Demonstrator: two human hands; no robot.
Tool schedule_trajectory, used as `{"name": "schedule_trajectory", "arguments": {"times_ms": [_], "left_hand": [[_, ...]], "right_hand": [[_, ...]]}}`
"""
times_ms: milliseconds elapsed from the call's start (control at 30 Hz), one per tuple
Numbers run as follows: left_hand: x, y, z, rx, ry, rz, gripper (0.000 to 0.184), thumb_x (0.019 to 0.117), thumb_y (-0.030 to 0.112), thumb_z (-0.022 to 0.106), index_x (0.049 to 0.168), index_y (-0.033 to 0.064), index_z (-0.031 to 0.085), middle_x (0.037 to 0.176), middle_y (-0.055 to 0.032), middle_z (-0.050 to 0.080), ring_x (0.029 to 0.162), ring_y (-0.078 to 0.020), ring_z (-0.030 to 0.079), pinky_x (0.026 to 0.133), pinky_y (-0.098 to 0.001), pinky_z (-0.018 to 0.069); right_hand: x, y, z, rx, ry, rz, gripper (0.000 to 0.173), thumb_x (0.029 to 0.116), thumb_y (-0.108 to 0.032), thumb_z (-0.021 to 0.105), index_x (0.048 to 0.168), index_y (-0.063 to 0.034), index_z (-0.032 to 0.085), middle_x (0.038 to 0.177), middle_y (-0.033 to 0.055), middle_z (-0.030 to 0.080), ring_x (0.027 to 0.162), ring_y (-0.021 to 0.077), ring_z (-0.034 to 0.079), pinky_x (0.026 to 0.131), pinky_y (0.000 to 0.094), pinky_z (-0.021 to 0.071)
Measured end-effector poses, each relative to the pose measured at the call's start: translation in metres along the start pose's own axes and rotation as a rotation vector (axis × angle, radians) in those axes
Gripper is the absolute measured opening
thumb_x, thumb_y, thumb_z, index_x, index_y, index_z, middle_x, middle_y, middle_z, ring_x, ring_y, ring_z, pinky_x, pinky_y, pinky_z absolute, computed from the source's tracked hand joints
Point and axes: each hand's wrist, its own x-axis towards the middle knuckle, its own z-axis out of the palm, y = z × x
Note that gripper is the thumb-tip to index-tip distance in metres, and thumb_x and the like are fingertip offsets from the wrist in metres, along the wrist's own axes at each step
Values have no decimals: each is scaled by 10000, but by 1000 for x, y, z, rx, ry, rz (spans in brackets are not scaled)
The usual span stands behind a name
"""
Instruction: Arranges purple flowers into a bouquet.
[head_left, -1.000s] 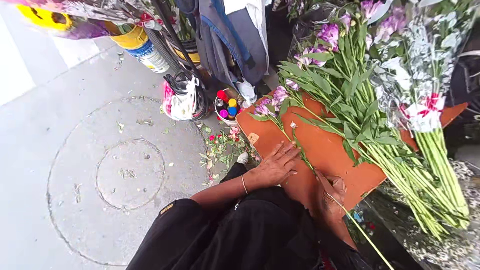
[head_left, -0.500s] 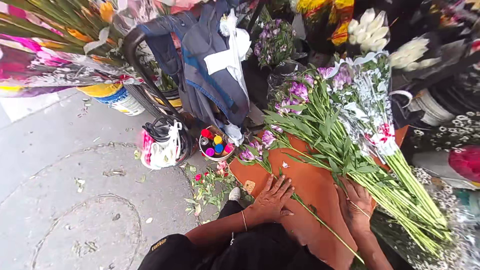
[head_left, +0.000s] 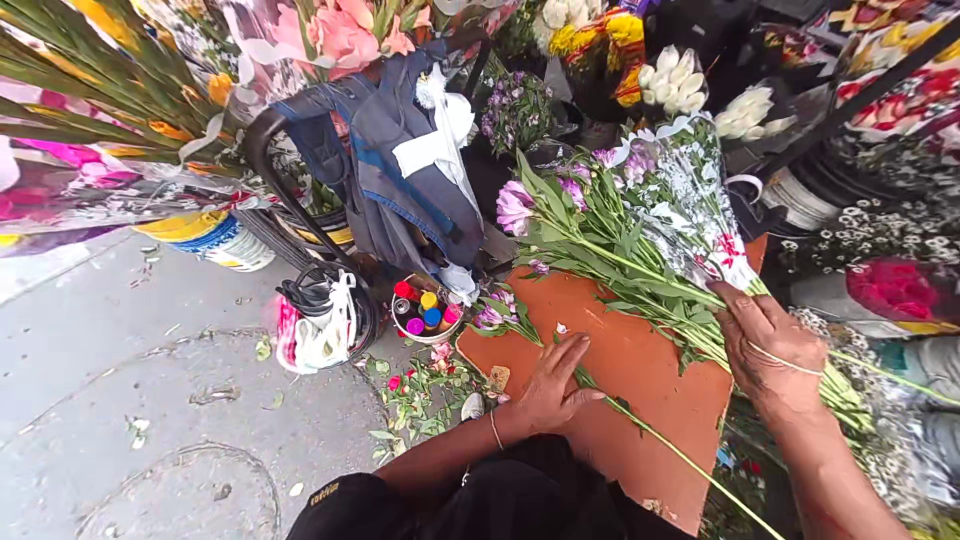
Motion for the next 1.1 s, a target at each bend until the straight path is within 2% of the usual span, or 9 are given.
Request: {"name": "schedule_trajectory", "arguments": {"times_ms": [100, 167, 433, 533, 633, 800, 867, 1000, 1100], "left_hand": [[47, 28, -19, -845, 145, -147, 640, 1070, 305, 505, 1505, -118, 303, 1411, -154, 575, 738, 22, 572, 666, -174, 493], [62, 49, -27, -1141, 267, -169, 400, 1085, 243, 478, 1362, -40, 540, 1202, -124, 713, 708, -26, 634, 627, -191, 523], [61, 41, -49, -1033, 385, -457, 325, 1098, 100, 352, 1001, 11, 649, 838, -83, 748, 643, -106, 685, 622, -231, 576], [53, 40, -35, -1033, 226, -559, 319, 1100, 100, 357, 1019, -10, 645, 867, -95, 747, 663, -109, 689, 628, -231, 578], [59, 47, -17, -1074, 232, -582, 320, 1102, 107, 362, 1012, -16, 644, 834, -98, 737, 634, -107, 678, 600, -220, 570], [75, 76, 27, -1236, 73, -583, 283, 1097, 99, 398, 1057, -64, 626, 836, -90, 725, 628, -98, 669, 600, -238, 578], [80, 75, 37, -1231, 54, -530, 260, 1088, 86, 429, 1125, -87, 620, 878, -101, 729, 636, -96, 668, 603, -243, 578], [52, 28, 30, -360, -150, -259, 604, 1003, 251, 650, 1444, -121, 469, 1369, -228, 619, 1143, -229, 676, 997, -336, 533], [4, -9, 33, 370, -415, -158, 777, 993, 560, 543, 1466, -55, 494, 1542, -261, 458, 1483, -434, 363, 1229, -617, 189]], "right_hand": [[-14, -52, -19, 30, -136, -71, 570, 1080, -483, 403, 941, 15, 643, 747, 225, 618, 623, 416, 652, 482, 515, 478], [-38, -71, -17, 15, -150, -76, 550, 1087, -446, 391, 840, 0, 599, 678, 189, 599, 581, 386, 647, 452, 486, 472], [-229, 63, -52, -155, -368, 188, 632, 1080, -439, 319, 907, 105, 589, 728, 303, 622, 627, 526, 652, 503, 630, 476], [-303, 108, -96, -145, -650, 490, 401, 1046, -307, 559, 1186, 60, 637, 1118, 420, 600, 958, 645, 621, 708, 774, 474], [-284, 99, -134, -163, -701, 880, 541, 875, -110, 803, 1391, -110, 637, 1589, 407, 237, 1380, 731, 224, 987, 932, 134], [-177, 6, -72, 411, -276, 380, 486, 1069, -393, 497, 1425, -80, 605, 1514, 223, 495, 1433, 284, 454, 1200, 422, 346], [-155, -31, -31, 581, -77, 320, 341, 1070, -199, 531, 1307, 5, 666, 1182, 184, 659, 1083, 115, 629, 968, 227, 500], [-154, -29, -7, 590, 45, 384, 254, 1034, -42, 543, 1184, 99, 692, 957, 113, 658, 823, 13, 607, 766, 144, 510], [-159, -11, -3, 576, -12, 420, 262, 1029, -57, 551, 1172, 112, 691, 976, 109, 699, 906, 24, 646, 873, 180, 526]]}}
